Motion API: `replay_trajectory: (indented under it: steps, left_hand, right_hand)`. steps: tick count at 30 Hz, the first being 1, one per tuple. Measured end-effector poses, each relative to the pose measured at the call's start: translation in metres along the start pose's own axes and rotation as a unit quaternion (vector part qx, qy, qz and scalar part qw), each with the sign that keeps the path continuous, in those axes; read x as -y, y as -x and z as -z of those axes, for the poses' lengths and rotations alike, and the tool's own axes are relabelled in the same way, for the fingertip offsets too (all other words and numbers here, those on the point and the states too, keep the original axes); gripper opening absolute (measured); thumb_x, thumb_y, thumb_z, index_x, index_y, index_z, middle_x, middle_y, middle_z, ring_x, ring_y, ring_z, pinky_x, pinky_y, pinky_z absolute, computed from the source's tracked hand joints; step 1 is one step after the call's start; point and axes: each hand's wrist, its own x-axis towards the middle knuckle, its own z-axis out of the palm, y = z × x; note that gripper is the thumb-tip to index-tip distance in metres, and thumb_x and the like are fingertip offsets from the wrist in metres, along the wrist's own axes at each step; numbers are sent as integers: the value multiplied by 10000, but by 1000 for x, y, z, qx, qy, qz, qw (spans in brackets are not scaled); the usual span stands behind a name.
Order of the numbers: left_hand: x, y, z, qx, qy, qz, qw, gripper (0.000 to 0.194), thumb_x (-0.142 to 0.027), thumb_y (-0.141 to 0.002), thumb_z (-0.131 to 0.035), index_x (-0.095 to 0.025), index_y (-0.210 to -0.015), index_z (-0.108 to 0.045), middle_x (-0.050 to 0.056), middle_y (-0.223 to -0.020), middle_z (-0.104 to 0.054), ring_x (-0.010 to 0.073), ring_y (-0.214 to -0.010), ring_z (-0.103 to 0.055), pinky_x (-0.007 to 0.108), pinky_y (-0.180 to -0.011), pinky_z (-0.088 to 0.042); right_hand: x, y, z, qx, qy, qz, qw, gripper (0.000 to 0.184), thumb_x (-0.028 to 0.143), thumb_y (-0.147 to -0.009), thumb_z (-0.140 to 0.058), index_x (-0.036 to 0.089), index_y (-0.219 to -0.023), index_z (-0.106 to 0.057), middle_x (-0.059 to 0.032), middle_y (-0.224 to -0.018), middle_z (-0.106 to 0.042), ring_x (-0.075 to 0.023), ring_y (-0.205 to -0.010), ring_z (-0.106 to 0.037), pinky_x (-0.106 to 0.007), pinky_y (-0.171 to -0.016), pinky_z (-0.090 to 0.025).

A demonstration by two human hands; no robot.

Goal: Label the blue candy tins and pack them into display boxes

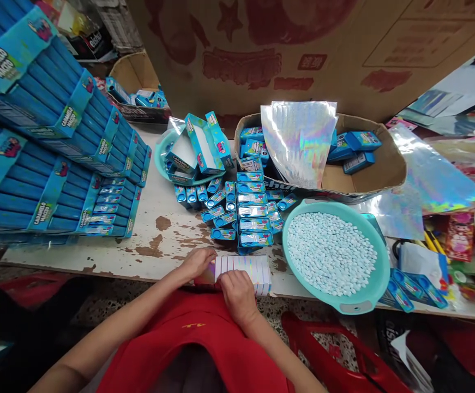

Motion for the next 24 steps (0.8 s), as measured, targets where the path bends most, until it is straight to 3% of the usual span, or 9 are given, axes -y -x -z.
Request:
replay_trajectory:
  steps: [2, 4, 7, 10, 12, 14, 18, 21, 24]
  left_hand:
    - [-7, 11, 8, -57, 47, -13, 997, 310, -286, -913, -353, -199, -948, -649, 77, -1001, -674, 204, -989, -574, 304, -894, -390]
    - [-17, 24, 17, -94, 181, -62, 977, 337, -324, -917, -348, -210, -1120, -592, 76, -1141, -631, 198, -1050, -550, 309, -931, -387]
    - [-35, 39, 32, -10, 368, -135, 920, 354, -375, -844, -495, -198, -1142, -564, 60, -1061, -649, 173, -917, -592, 263, -792, -451]
    - [-54, 38, 51, 49, 392, -119, 911, 236, -375, -817, -517, -158, -828, -611, -6, -661, -591, 123, -632, -552, 223, -612, -424]
    - [-64, 27, 69, 7, 363, -119, 924, 248, -366, -836, -477, -161, -753, -591, -31, -573, -514, 105, -555, -493, 216, -556, -380]
    - [-72, 9, 93, -59, 317, -142, 936, 200, -339, -837, -474, -182, -872, -594, -49, -571, -498, 106, -553, -472, 215, -541, -348]
    - [-79, -40, 134, -135, 263, -185, 937, 245, -263, -828, -444, -213, -1064, -487, -84, -556, -468, 110, -546, -453, 218, -542, -321]
    - [-79, -74, 146, -156, 233, -191, 941, 188, -222, -818, -411, -209, -997, -467, -81, -564, -457, 118, -558, -450, 229, -552, -316]
    - [-76, -99, 140, -171, 215, -176, 945, 144, -182, -802, -408, -208, -936, -453, -72, -577, -447, 130, -585, -456, 241, -574, -319]
  right_hand:
    - [6, -10, 23, -13, -57, -51, 997, 168, 161, -910, -446, 199, -799, -566, -21, -699, -624, -150, -659, -568, -265, -627, -419]
    - [11, -21, 45, -31, -118, -100, 987, 134, 190, -902, -477, 203, -794, -555, -15, -708, -623, -141, -663, -582, -246, -615, -437]
    - [16, -37, 72, -43, -170, -141, 974, 133, 239, -894, -502, 210, -776, -558, -5, -699, -623, -132, -627, -580, -236, -580, -446]
    - [14, -56, 85, -77, -147, -167, 972, 132, 264, -883, -519, 213, -785, -592, -15, -717, -624, -154, -682, -581, -266, -616, -458]
    - [7, -75, 88, -134, -106, -170, 970, 124, 279, -862, -547, 221, -787, -627, -43, -811, -630, -197, -843, -581, -329, -729, -463]
    - [-6, -99, 89, -192, -81, -171, 963, 128, 305, -838, -575, 222, -779, -653, -72, -929, -617, -233, -987, -545, -389, -830, -433]
    - [-44, -153, 89, -212, -93, -227, 946, 146, 333, -787, -608, 206, -747, -667, -60, -886, -645, -227, -920, -562, -401, -853, -405]
    - [-71, -183, 85, -187, -84, -275, 939, 127, 300, -738, -612, 201, -695, -681, -52, -826, -668, -234, -879, -564, -402, -857, -394]
    - [-89, -198, 76, -166, -78, -307, 934, 109, 253, -687, -603, 195, -624, -670, -68, -837, -649, -248, -902, -560, -394, -855, -399]
